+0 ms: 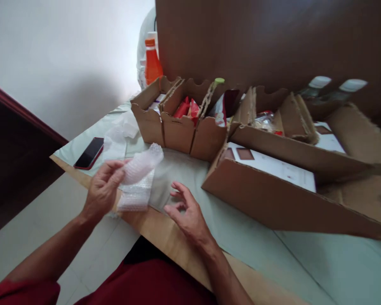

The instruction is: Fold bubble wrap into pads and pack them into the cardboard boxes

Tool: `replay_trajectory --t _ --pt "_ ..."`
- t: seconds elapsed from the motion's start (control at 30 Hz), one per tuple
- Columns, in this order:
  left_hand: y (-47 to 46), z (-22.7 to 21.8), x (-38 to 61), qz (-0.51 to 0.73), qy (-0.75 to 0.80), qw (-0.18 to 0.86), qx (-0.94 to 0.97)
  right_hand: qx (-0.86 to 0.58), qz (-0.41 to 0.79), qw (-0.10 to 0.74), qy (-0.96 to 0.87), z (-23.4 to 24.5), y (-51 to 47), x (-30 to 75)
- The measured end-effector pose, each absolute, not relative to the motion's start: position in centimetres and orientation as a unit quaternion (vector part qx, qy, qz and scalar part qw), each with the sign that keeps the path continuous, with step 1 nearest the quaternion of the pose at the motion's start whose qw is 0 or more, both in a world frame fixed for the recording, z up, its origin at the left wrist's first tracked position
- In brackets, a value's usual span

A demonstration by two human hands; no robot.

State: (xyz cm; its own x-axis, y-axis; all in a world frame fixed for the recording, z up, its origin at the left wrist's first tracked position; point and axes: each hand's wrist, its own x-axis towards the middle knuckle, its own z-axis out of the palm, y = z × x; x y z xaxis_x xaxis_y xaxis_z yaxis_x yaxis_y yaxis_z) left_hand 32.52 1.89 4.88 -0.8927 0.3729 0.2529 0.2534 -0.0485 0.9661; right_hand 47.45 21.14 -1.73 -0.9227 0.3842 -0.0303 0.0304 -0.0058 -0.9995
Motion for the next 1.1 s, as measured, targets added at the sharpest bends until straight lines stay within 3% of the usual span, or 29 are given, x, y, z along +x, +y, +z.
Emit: replay_trajectory --t 0.13,0.33,0.4,0.47,0.53,0.6,0.7,0.8,1.1 --pt "5.6 2.8 38.1 0.775 0.557 0.272 0.126 -0.145 0.767 0.142 -0.609 -0.5 20.5 49.5" --pt "6.7 2.1 41.5 0.772 0.467 0.398 0.168 -0.328 0.693 0.261 -0.586 -0.5 22.7 55.7" --pt "6.0 2.1 41.1 0.732 0.535 0.352 0.233 -0.352 0.635 0.284 -0.626 -0.1 23.9 58.3" --pt "5.0 2.0 39.8 0.637 0.676 0.207 0.308 -0.372 0.575 0.300 -0.664 0.4 25.1 60.9" --pt "3.9 1.5 37.9 0.475 0.805 0.032 0.353 -0.396 0.547 0.316 -0.666 0.6 26.3 63.5" --pt "3.0 1.0 35.5 0.315 0.880 -0.072 0.349 -0.427 0.563 0.330 -0.625 0.2 27.3 65.6" --pt "2.1 0.3 32.0 0.159 0.947 -0.088 0.265 -0.467 0.602 0.341 -0.550 -1.1 28.1 67.3" --pt "2.1 -0.1 29.8 0.092 0.976 -0.057 0.190 -0.478 0.621 0.342 -0.518 -2.2 27.9 67.4" --pt "1.3 1.3 26.7 0.207 0.948 -0.054 0.234 -0.411 0.666 0.340 -0.522 0.4 26.3 65.0"
